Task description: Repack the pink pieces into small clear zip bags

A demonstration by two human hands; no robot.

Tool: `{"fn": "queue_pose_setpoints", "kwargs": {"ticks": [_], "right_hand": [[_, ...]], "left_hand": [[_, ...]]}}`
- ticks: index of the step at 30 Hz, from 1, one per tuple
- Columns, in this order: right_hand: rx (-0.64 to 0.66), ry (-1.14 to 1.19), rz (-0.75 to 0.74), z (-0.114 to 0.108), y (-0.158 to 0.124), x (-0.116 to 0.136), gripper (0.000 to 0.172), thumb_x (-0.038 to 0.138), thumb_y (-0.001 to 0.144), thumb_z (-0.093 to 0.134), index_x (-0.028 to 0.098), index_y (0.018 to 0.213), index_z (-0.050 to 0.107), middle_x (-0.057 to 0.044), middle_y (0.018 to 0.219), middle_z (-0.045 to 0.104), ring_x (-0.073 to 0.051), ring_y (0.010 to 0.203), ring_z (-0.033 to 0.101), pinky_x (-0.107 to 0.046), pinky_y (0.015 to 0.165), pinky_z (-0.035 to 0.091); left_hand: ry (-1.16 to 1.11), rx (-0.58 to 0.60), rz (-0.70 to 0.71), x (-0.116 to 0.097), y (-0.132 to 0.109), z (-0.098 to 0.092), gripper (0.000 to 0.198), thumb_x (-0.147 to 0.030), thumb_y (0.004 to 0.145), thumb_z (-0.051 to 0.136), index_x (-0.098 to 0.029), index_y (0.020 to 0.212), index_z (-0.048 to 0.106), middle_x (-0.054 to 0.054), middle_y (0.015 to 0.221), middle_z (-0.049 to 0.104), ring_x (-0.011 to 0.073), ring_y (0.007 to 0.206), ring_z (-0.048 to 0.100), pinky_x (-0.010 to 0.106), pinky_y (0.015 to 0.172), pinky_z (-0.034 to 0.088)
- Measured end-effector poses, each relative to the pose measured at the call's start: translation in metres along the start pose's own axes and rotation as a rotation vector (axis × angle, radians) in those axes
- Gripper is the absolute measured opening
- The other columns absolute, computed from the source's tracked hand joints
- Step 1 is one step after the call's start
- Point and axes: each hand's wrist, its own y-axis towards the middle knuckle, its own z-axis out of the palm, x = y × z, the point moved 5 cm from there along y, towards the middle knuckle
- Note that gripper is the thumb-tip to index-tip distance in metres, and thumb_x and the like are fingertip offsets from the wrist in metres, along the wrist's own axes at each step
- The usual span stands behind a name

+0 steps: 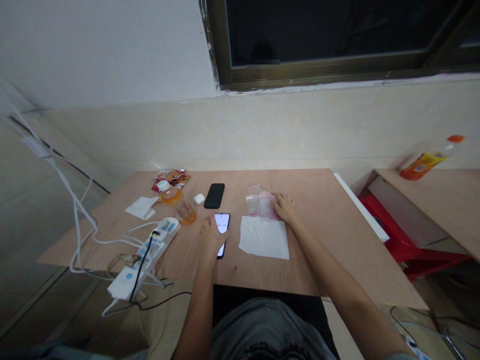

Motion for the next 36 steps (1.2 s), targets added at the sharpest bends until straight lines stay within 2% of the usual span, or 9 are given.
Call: {"fn": "queue_pose_setpoints", "kwargs": {"ticks": [7, 10, 12, 14, 18, 21, 24, 30, 36], "right_hand": [[0.013, 0.037, -0.024, -0.006, 0.006, 0.004, 0.029, 0.035, 0.091, 0.044, 0.025, 0.110, 0.063, -0.008, 0.117, 0.061, -0.024, 0.112, 0.048, -0.036, 0.093, 0.031], [0.011, 0.043, 0.003, -0.007, 0.009, 0.001, 0.023, 0.033, 0.089, 0.048, 0.023, 0.101, 0.064, -0.009, 0.113, 0.062, -0.024, 0.110, 0.049, -0.036, 0.091, 0.032], [-0.010, 0.057, 0.018, -0.009, 0.009, -0.001, 0.022, 0.034, 0.087, 0.050, 0.021, 0.098, 0.064, -0.009, 0.110, 0.063, -0.025, 0.108, 0.050, -0.036, 0.090, 0.032], [-0.047, 0.091, 0.030, -0.013, 0.008, -0.005, 0.021, 0.035, 0.086, 0.050, 0.021, 0.095, 0.064, -0.010, 0.107, 0.063, -0.026, 0.107, 0.050, -0.037, 0.089, 0.033], [-0.161, 0.241, 0.048, -0.029, 0.004, -0.013, 0.020, 0.036, 0.085, 0.048, 0.020, 0.088, 0.062, -0.009, 0.100, 0.065, -0.024, 0.100, 0.053, -0.037, 0.088, 0.035], [-0.212, 0.440, 0.032, -0.045, -0.001, -0.018, 0.022, 0.040, 0.083, 0.048, 0.020, 0.082, 0.058, -0.006, 0.089, 0.065, -0.021, 0.088, 0.056, -0.034, 0.081, 0.040], [-0.212, 0.676, 0.065, -0.058, -0.009, -0.017, 0.024, 0.043, 0.080, 0.051, 0.020, 0.078, 0.055, -0.002, 0.074, 0.062, -0.016, 0.071, 0.055, -0.028, 0.067, 0.042], [-0.249, 1.047, 0.260, -0.073, -0.039, -0.006, 0.031, 0.044, 0.064, 0.068, 0.019, 0.077, 0.056, 0.000, 0.064, 0.061, -0.012, 0.054, 0.051, -0.022, 0.048, 0.036], [-0.329, 1.291, 0.419, -0.073, -0.081, 0.007, 0.044, 0.042, 0.059, 0.075, 0.020, 0.095, 0.061, 0.001, 0.067, 0.064, -0.009, 0.048, 0.047, -0.020, 0.041, 0.027]], "left_hand": [[-0.018, -0.064, -0.015, 0.030, 0.020, -0.016, 0.081, -0.035, 0.071, 0.064, -0.012, 0.140, 0.029, 0.020, 0.122, 0.048, 0.0368, 0.111, 0.053, 0.048, 0.088, 0.044], [-0.004, -0.102, 0.011, 0.032, 0.025, -0.021, 0.081, -0.035, 0.071, 0.064, -0.012, 0.141, 0.030, 0.020, 0.124, 0.048, 0.0393, 0.117, 0.048, 0.054, 0.093, 0.040], [-0.040, -0.132, 0.069, 0.017, 0.021, -0.020, 0.074, -0.031, 0.073, 0.063, -0.013, 0.138, 0.035, 0.020, 0.131, 0.046, 0.0382, 0.123, 0.044, 0.054, 0.098, 0.038], [-0.129, -0.128, 0.201, -0.011, 0.010, -0.013, 0.057, -0.030, 0.081, 0.057, -0.017, 0.135, 0.042, 0.016, 0.136, 0.045, 0.0334, 0.125, 0.043, 0.051, 0.101, 0.037], [-0.273, 0.103, 0.578, -0.081, -0.031, 0.021, 0.039, -0.032, 0.090, 0.048, -0.022, 0.127, 0.052, 0.009, 0.134, 0.052, 0.0247, 0.127, 0.044, 0.043, 0.108, 0.034], [-0.284, 0.224, 0.681, -0.113, -0.059, 0.042, 0.040, -0.034, 0.090, 0.050, -0.024, 0.128, 0.053, 0.009, 0.141, 0.046, 0.0252, 0.131, 0.040, 0.045, 0.109, 0.033], [-0.269, 0.219, 0.657, -0.128, -0.071, 0.050, 0.039, -0.033, 0.092, 0.045, -0.024, 0.129, 0.052, 0.009, 0.146, 0.040, 0.0269, 0.135, 0.035, 0.047, 0.111, 0.031], [-0.283, 0.175, 0.627, -0.143, -0.077, 0.052, 0.038, -0.031, 0.090, 0.050, -0.023, 0.127, 0.055, 0.010, 0.141, 0.045, 0.0290, 0.131, 0.039, 0.047, 0.109, 0.033], [-0.491, 0.090, 0.561, -0.144, -0.071, 0.033, 0.029, -0.029, 0.088, 0.054, -0.022, 0.116, 0.061, 0.009, 0.127, 0.057, 0.0255, 0.119, 0.050, 0.044, 0.102, 0.040]]}}
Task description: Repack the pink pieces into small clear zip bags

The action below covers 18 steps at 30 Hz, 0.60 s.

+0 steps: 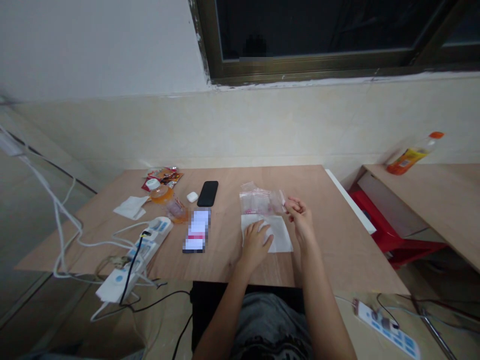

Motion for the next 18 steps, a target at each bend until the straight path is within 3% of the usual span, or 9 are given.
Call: {"fn": "queue_pose_setpoints", "kwargs": {"ticks": [6, 13, 18], "right_hand": [[0.138, 0.035, 0.063, 0.021, -0.031, -0.012, 0.047, 0.040, 0.058, 0.077, 0.018, 0.099, 0.066, 0.001, 0.068, 0.063, -0.009, 0.049, 0.046, -0.020, 0.040, 0.030], [0.357, -0.098, 0.035, 0.044, -0.052, -0.029, 0.042, 0.040, 0.063, 0.073, 0.020, 0.100, 0.066, -0.002, 0.073, 0.064, -0.014, 0.062, 0.056, -0.021, 0.044, 0.042], [0.420, -0.201, -0.007, 0.048, -0.059, -0.027, 0.030, 0.042, 0.070, 0.069, 0.019, 0.088, 0.067, -0.005, 0.080, 0.067, -0.017, 0.071, 0.061, -0.023, 0.050, 0.047]], "left_hand": [[-0.452, -0.258, -0.225, 0.001, 0.017, -0.036, 0.021, -0.031, 0.089, 0.051, -0.018, 0.096, 0.066, 0.006, 0.094, 0.070, 0.0167, 0.085, 0.063, 0.029, 0.076, 0.048], [-0.548, -0.237, -0.353, 0.002, 0.019, -0.045, 0.019, -0.032, 0.079, 0.062, -0.016, 0.089, 0.067, 0.006, 0.085, 0.072, 0.0156, 0.075, 0.065, 0.026, 0.068, 0.048], [-0.504, -0.246, -0.360, 0.004, 0.009, -0.051, 0.021, -0.033, 0.082, 0.058, -0.016, 0.089, 0.070, 0.007, 0.086, 0.073, 0.0179, 0.078, 0.067, 0.027, 0.068, 0.048]]}}
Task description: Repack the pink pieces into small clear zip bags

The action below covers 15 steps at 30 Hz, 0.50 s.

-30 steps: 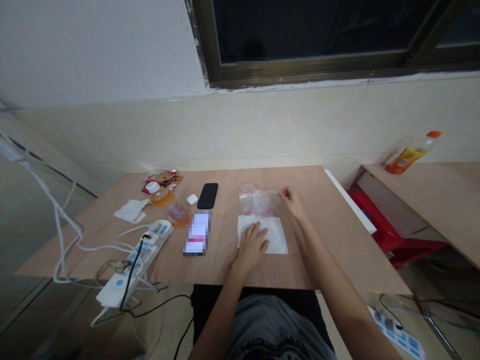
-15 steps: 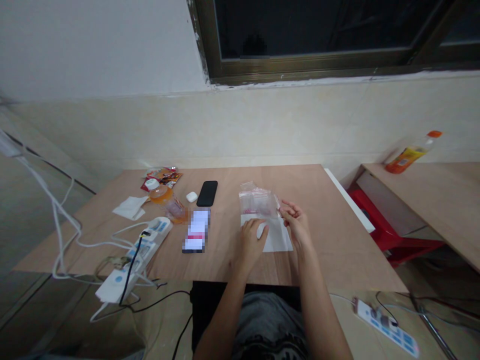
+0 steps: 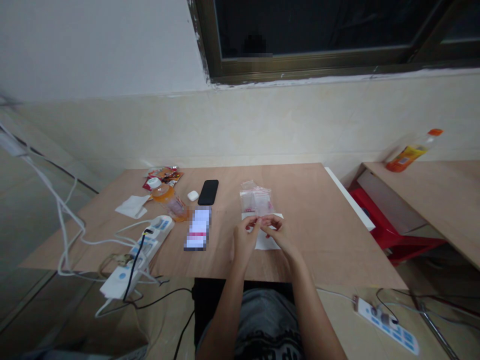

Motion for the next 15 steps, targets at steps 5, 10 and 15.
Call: {"fn": "queue_pose_setpoints", "kwargs": {"ticks": [5, 10, 15], "right_hand": [[-0.013, -0.254, -0.077, 0.002, -0.006, 0.016, 0.026, 0.044, 0.077, 0.064, 0.019, 0.079, 0.068, -0.005, 0.078, 0.068, -0.018, 0.072, 0.062, -0.026, 0.056, 0.047], [0.077, -0.360, -0.142, 0.008, -0.012, 0.031, 0.023, 0.042, 0.081, 0.062, 0.019, 0.078, 0.067, -0.004, 0.078, 0.069, -0.016, 0.072, 0.063, -0.025, 0.061, 0.046], [0.159, -0.390, -0.124, 0.009, -0.015, 0.031, 0.022, 0.041, 0.082, 0.061, 0.019, 0.080, 0.066, -0.004, 0.081, 0.069, -0.016, 0.074, 0.062, -0.025, 0.063, 0.045]], "left_hand": [[0.018, 0.056, 0.030, -0.002, -0.006, -0.006, 0.026, -0.035, 0.088, 0.051, -0.017, 0.091, 0.070, 0.006, 0.090, 0.073, 0.0187, 0.081, 0.067, 0.027, 0.069, 0.049], [-0.018, 0.034, 0.021, 0.000, -0.008, -0.010, 0.021, -0.031, 0.085, 0.054, -0.016, 0.080, 0.068, 0.005, 0.081, 0.073, 0.0173, 0.075, 0.067, 0.025, 0.067, 0.050], [-0.064, 0.037, -0.053, 0.007, -0.008, -0.011, 0.016, -0.029, 0.080, 0.060, -0.016, 0.073, 0.065, 0.004, 0.071, 0.071, 0.0160, 0.066, 0.066, 0.024, 0.062, 0.050]]}}
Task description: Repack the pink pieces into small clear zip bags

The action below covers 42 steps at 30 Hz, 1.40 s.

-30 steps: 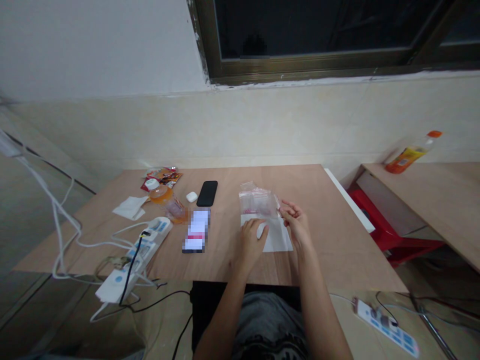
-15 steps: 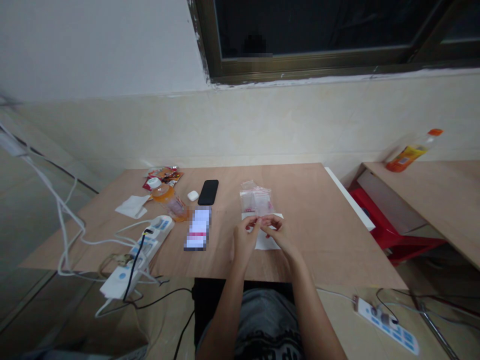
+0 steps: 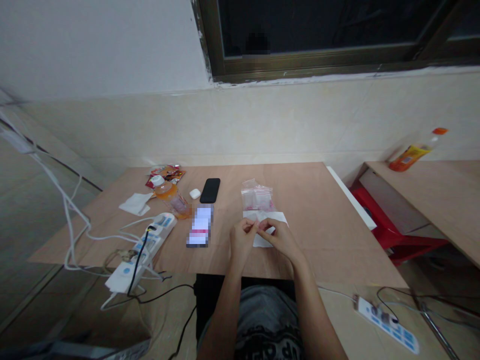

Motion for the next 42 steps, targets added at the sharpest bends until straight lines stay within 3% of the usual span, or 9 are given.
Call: {"fn": "queue_pose_setpoints", "kwargs": {"ticks": [7, 15, 27, 32, 34, 36, 39, 42], "right_hand": [[0.085, -0.010, -0.027, 0.002, -0.002, 0.001, 0.024, 0.041, 0.086, 0.055, 0.020, 0.081, 0.065, -0.003, 0.079, 0.067, -0.017, 0.073, 0.061, -0.025, 0.063, 0.044], [0.093, -0.056, -0.027, 0.005, -0.001, -0.004, 0.025, 0.035, 0.086, 0.051, 0.019, 0.071, 0.063, -0.001, 0.067, 0.063, -0.015, 0.063, 0.056, -0.023, 0.057, 0.038], [-0.121, -0.213, -0.031, 0.005, 0.001, -0.008, 0.024, 0.033, 0.081, 0.051, 0.021, 0.061, 0.056, 0.000, 0.058, 0.057, -0.014, 0.056, 0.052, -0.024, 0.054, 0.035], [-0.354, -0.225, 0.032, -0.020, -0.003, -0.015, 0.021, 0.029, 0.078, 0.049, 0.020, 0.059, 0.053, 0.001, 0.056, 0.054, -0.013, 0.053, 0.049, -0.024, 0.053, 0.034], [-0.391, -0.209, 0.048, -0.026, -0.004, -0.018, 0.020, 0.029, 0.079, 0.049, 0.020, 0.061, 0.053, 0.001, 0.057, 0.054, -0.013, 0.054, 0.050, -0.024, 0.053, 0.035], [-0.340, -0.157, 0.033, -0.024, -0.003, -0.020, 0.019, 0.031, 0.081, 0.049, 0.020, 0.066, 0.055, 0.000, 0.062, 0.057, -0.014, 0.057, 0.053, -0.024, 0.053, 0.037], [-0.265, -0.046, 0.023, -0.014, -0.001, -0.019, 0.017, 0.036, 0.083, 0.052, 0.020, 0.084, 0.058, -0.002, 0.078, 0.063, -0.015, 0.065, 0.057, -0.024, 0.053, 0.040], [-0.284, -0.012, 0.017, -0.007, 0.000, -0.013, 0.024, 0.041, 0.083, 0.056, 0.021, 0.097, 0.057, -0.005, 0.093, 0.064, -0.017, 0.075, 0.060, -0.024, 0.053, 0.043]], "left_hand": [[0.106, 0.102, 0.081, -0.001, 0.002, -0.002, 0.015, -0.029, 0.081, 0.057, -0.017, 0.075, 0.064, 0.002, 0.078, 0.068, 0.0148, 0.076, 0.064, 0.025, 0.070, 0.048], [0.098, 0.233, 0.121, -0.005, -0.001, 0.000, 0.021, -0.034, 0.085, 0.054, -0.017, 0.074, 0.060, 0.001, 0.074, 0.063, 0.0133, 0.072, 0.059, 0.024, 0.068, 0.045], [0.235, 0.164, 0.157, -0.007, -0.002, 0.007, 0.022, -0.030, 0.089, 0.047, -0.019, 0.073, 0.056, -0.001, 0.073, 0.060, 0.0131, 0.071, 0.055, 0.023, 0.067, 0.040], [0.169, 0.168, 0.129, -0.008, -0.005, 0.005, 0.022, -0.034, 0.088, 0.050, -0.018, 0.073, 0.056, -0.001, 0.073, 0.061, 0.0133, 0.072, 0.057, 0.023, 0.068, 0.042], [0.150, 0.172, 0.128, -0.010, -0.006, 0.007, 0.024, -0.035, 0.087, 0.051, -0.018, 0.071, 0.056, -0.001, 0.072, 0.061, 0.0132, 0.071, 0.057, 0.023, 0.069, 0.042], [0.128, 0.162, 0.130, -0.011, -0.007, 0.008, 0.025, -0.035, 0.088, 0.050, -0.018, 0.072, 0.056, 0.000, 0.073, 0.061, 0.0131, 0.072, 0.057, 0.023, 0.070, 0.042], [0.135, 0.122, 0.131, -0.010, -0.006, 0.005, 0.024, -0.036, 0.088, 0.049, -0.018, 0.073, 0.056, 0.000, 0.074, 0.060, 0.0130, 0.073, 0.057, 0.023, 0.070, 0.042], [0.170, 0.097, 0.153, -0.009, -0.006, 0.001, 0.024, -0.035, 0.089, 0.049, -0.018, 0.073, 0.054, 0.000, 0.074, 0.059, 0.0129, 0.073, 0.056, 0.023, 0.070, 0.041]]}}
